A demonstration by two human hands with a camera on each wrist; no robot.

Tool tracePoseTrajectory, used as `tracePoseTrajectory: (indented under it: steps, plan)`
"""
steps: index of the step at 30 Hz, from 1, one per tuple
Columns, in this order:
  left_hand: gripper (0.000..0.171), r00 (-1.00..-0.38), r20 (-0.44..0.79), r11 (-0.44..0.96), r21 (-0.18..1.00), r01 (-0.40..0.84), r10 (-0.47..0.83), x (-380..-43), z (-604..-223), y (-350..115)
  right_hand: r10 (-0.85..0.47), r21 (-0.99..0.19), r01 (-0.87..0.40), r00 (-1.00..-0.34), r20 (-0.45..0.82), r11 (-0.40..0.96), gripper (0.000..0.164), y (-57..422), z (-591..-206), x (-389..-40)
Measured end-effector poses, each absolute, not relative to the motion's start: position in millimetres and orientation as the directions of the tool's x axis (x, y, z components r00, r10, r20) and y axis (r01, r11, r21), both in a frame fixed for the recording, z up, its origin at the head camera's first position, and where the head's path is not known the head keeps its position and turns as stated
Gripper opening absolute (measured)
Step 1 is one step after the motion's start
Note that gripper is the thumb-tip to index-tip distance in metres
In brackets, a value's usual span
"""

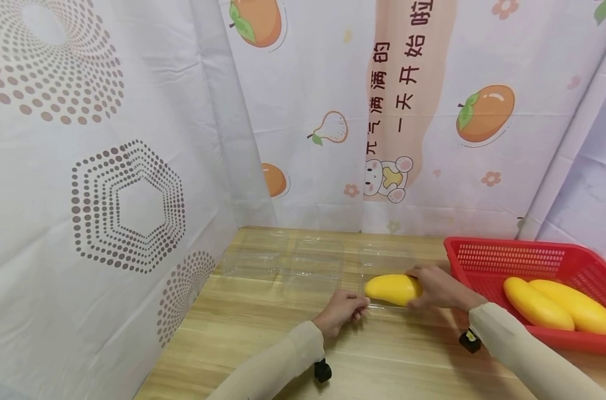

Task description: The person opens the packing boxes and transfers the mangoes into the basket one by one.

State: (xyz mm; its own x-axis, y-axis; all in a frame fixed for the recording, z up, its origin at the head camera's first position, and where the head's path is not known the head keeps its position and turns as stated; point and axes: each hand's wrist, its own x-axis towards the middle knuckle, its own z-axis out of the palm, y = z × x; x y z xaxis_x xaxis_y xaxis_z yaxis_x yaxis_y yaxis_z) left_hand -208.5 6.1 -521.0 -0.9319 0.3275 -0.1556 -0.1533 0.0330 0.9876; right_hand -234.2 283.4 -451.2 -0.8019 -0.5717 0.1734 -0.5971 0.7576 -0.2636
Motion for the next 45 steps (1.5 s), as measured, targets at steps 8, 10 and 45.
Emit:
tracePoseTrajectory:
  steps: [8,10,45]
  plan:
    - [0.023,-0.929,-0.150,0.024,0.988,-0.151,0.338,-208,-521,6,-0.543,-0.248,-0.577,-0.816,0.198,0.778,0.064,287,-444,-232]
    - [0.023,-0.929,-0.148,0.021,0.989,-0.150,0.338,-208,-521,6,-0.538,-0.250,-0.578,-0.816,0.212,0.777,0.063,289,-442,-231]
    - [0.017,-0.933,-0.158,0.011,0.986,-0.164,0.324,-208,-522,8,-0.373,-0.306,-0.450,-0.885,0.279,0.839,0.067,329,-400,-218]
